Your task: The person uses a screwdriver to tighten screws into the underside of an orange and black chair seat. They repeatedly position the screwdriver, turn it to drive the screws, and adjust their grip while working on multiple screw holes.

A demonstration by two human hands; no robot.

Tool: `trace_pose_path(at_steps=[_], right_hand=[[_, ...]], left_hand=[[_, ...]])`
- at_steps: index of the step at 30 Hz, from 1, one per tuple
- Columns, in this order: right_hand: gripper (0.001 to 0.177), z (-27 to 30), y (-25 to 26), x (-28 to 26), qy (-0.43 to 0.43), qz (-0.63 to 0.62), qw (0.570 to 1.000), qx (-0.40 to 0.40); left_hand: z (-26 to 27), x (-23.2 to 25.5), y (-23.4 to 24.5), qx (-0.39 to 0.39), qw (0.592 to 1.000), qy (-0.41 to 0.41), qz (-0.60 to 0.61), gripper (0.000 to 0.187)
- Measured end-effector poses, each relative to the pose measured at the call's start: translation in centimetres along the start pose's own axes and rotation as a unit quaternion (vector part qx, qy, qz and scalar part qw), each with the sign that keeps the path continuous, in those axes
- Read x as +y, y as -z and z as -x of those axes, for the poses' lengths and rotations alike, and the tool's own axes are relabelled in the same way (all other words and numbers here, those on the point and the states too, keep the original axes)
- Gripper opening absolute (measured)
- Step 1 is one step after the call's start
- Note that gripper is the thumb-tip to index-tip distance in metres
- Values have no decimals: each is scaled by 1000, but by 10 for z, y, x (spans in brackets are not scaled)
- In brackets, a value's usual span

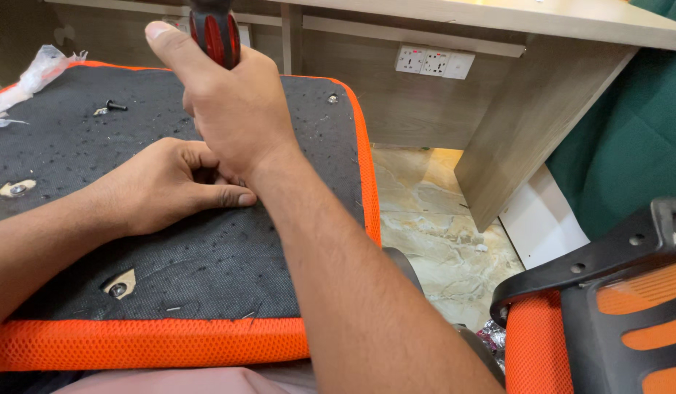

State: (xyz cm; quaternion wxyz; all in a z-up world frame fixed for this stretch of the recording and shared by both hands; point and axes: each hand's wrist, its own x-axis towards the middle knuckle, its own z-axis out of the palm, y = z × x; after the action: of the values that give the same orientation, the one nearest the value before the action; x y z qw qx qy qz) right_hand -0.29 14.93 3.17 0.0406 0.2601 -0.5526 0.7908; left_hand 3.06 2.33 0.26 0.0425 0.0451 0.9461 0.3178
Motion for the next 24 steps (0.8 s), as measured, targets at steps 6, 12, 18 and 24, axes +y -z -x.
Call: trace_pose_path(at_steps=[6, 12, 18, 24], right_hand=[[45, 0, 28, -3, -54, -87, 987, -126], [35, -4, 16, 5, 30, 13, 993, -114], [40, 6, -1, 13, 200, 105, 972, 70], [42, 10, 3, 21, 68, 135, 988, 38]], left_hand=[[-2, -5, 8, -36, 988, -91, 123, 33], [0, 2, 4, -27, 993, -92, 65, 32], [-4, -2, 2, 24, 998, -47, 34, 24], [-8, -9, -2, 26, 991, -130, 21, 24]])
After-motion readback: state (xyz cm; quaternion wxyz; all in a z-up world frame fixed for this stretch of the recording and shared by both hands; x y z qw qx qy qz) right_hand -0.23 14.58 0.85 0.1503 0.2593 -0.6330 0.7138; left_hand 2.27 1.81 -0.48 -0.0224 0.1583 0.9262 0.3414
